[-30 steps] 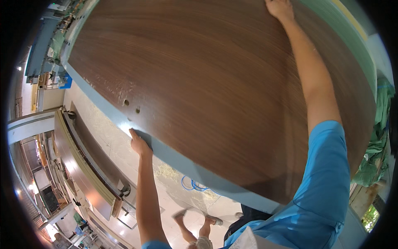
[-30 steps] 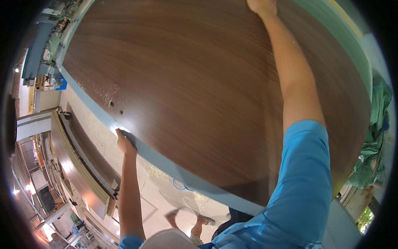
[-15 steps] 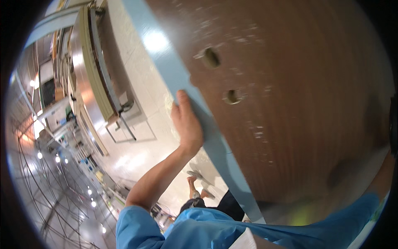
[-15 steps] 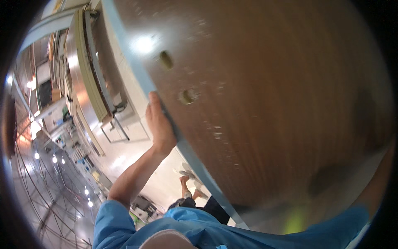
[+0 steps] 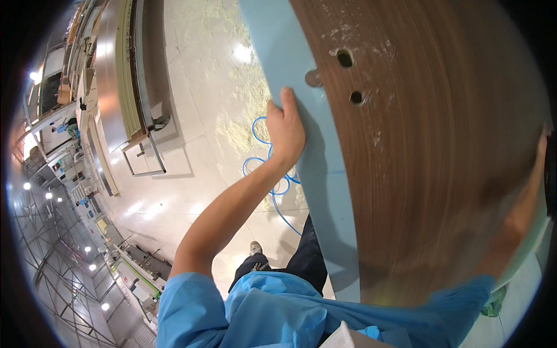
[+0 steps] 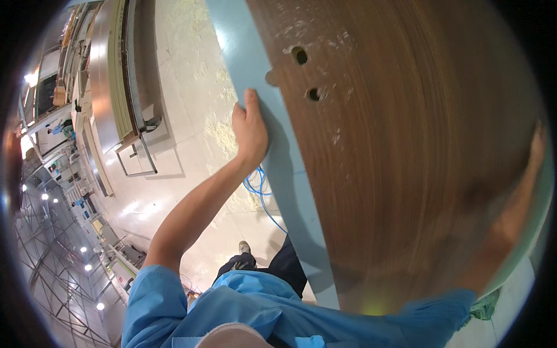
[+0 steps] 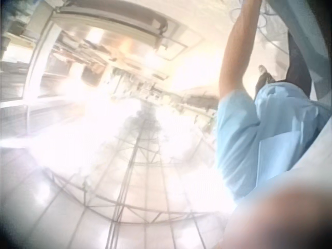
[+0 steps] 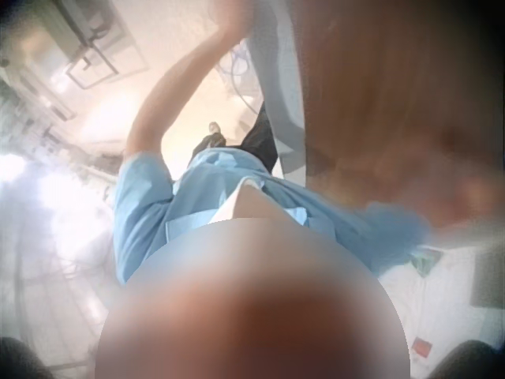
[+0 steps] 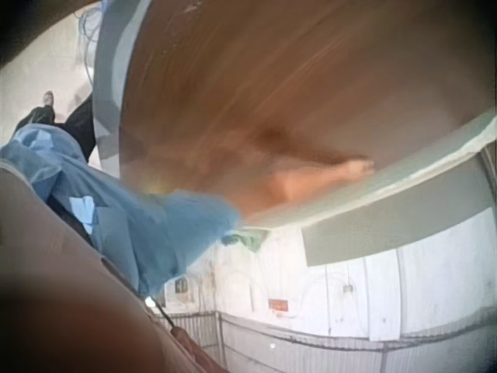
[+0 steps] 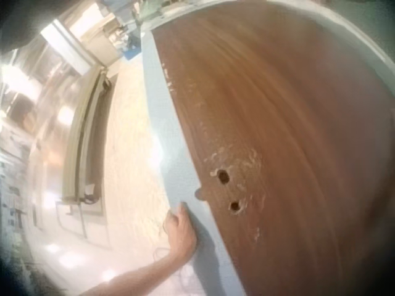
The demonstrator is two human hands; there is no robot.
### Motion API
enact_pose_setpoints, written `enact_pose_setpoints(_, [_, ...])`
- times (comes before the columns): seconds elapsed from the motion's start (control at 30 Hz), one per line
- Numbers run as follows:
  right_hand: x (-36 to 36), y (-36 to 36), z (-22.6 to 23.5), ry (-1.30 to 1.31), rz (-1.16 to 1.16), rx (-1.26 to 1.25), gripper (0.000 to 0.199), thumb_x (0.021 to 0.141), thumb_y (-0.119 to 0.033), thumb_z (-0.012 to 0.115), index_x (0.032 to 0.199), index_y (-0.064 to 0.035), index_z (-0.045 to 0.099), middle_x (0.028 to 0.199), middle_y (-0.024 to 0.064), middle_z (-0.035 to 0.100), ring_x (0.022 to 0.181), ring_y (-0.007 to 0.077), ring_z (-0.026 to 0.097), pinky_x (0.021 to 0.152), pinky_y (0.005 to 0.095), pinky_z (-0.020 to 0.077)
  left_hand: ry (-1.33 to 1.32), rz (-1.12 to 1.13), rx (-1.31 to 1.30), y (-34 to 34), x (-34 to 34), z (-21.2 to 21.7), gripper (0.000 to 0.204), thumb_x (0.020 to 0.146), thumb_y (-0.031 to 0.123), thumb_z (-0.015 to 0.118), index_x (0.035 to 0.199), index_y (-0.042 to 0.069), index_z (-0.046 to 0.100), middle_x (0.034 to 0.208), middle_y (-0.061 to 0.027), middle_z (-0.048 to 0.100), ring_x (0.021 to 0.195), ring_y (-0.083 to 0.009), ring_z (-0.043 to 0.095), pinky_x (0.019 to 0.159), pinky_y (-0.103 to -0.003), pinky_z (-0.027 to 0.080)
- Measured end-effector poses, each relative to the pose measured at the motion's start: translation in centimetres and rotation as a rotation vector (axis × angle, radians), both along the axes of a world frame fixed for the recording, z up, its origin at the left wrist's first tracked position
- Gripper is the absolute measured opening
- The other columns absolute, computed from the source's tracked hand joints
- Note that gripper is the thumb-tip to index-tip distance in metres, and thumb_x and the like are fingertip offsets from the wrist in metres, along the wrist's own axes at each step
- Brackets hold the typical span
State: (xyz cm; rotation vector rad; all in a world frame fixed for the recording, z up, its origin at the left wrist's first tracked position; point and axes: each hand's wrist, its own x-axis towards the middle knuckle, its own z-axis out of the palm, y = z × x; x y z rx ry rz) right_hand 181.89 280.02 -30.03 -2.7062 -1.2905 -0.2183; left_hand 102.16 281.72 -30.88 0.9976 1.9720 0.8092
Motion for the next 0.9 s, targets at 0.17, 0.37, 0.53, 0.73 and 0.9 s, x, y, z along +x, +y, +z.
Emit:
enact_pose_setpoints(0.17, [-24.3,-0.1,0.1,-0.034,0.284,0.081,0.079,0.109,-0.064,0.034,0.161,-0.0051,0.039,0.168,0.0247,0.032,0.157,0.039,0.028,0.129,0.0484,0.0215,0.105,-0.068,-0.052,0.4,-2.4,-2.2,0.069,0.106,0.052,0.05,0.119,-0.015,0.06,0.116,-0.0393,0.066,0.115,-0.0531,0.063,0.099,-0.055,0.049])
enact_pose_setpoints(0.37, [-69.9,-12.3,1.2,-0.044,0.91,0.078,0.063,0.112,-0.045,0.043,0.163,-0.0088,0.038,0.166,0.0245,0.036,0.152,0.0416,0.037,0.125,0.0516,0.0284,-0.391,-0.173,-0.197,-10.5,-10.7,-1.9,0.068,0.104,0.052,0.054,0.144,-0.004,0.051,0.145,-0.0343,0.055,0.136,-0.0473,0.053,0.115,-0.052,0.042])
enact_pose_setpoints(0.53, [-101.8,-33.9,1.1,1.268,1.087,-0.399,0.055,0.113,-0.033,0.045,0.158,-0.0029,0.044,0.159,0.0212,0.048,0.148,0.0331,0.043,0.122,0.0424,0.0331,-1.235,0.552,0.173,-37.4,-31.4,-2.0,0.064,0.11,0.052,0.043,0.146,0.0,0.052,0.134,-0.0147,0.064,0.124,-0.0258,0.059,0.11,-0.04,0.043])
enact_pose_setpoints(0.73, [-132.1,-61.5,6.4,1.04,1.905,-0.461,0.053,0.111,-0.035,0.047,0.154,-0.0048,0.05,0.151,0.0262,0.054,0.146,0.0354,0.046,0.121,0.044,0.0329,-1.543,0.971,0.371,-70.3,-61.4,-1.8,0.08,0.105,0.07,0.034,0.153,0.008,0.046,0.148,-0.0157,0.057,0.133,-0.0287,0.057,0.111,-0.047,0.045])
enact_pose_setpoints(0.9, [-152.5,-78.6,11.0,0.831,2.513,-0.882,0.055,0.111,-0.039,0.043,0.151,-0.0033,0.054,0.153,0.0227,0.054,0.147,0.0382,0.044,0.122,0.0453,0.0319,-1.742,1.243,1.114,-91.1,-73.6,6.1,0.078,0.105,0.07,0.037,0.153,0.008,0.047,0.152,-0.0201,0.054,0.139,-0.0327,0.053,0.115,-0.048,0.044])
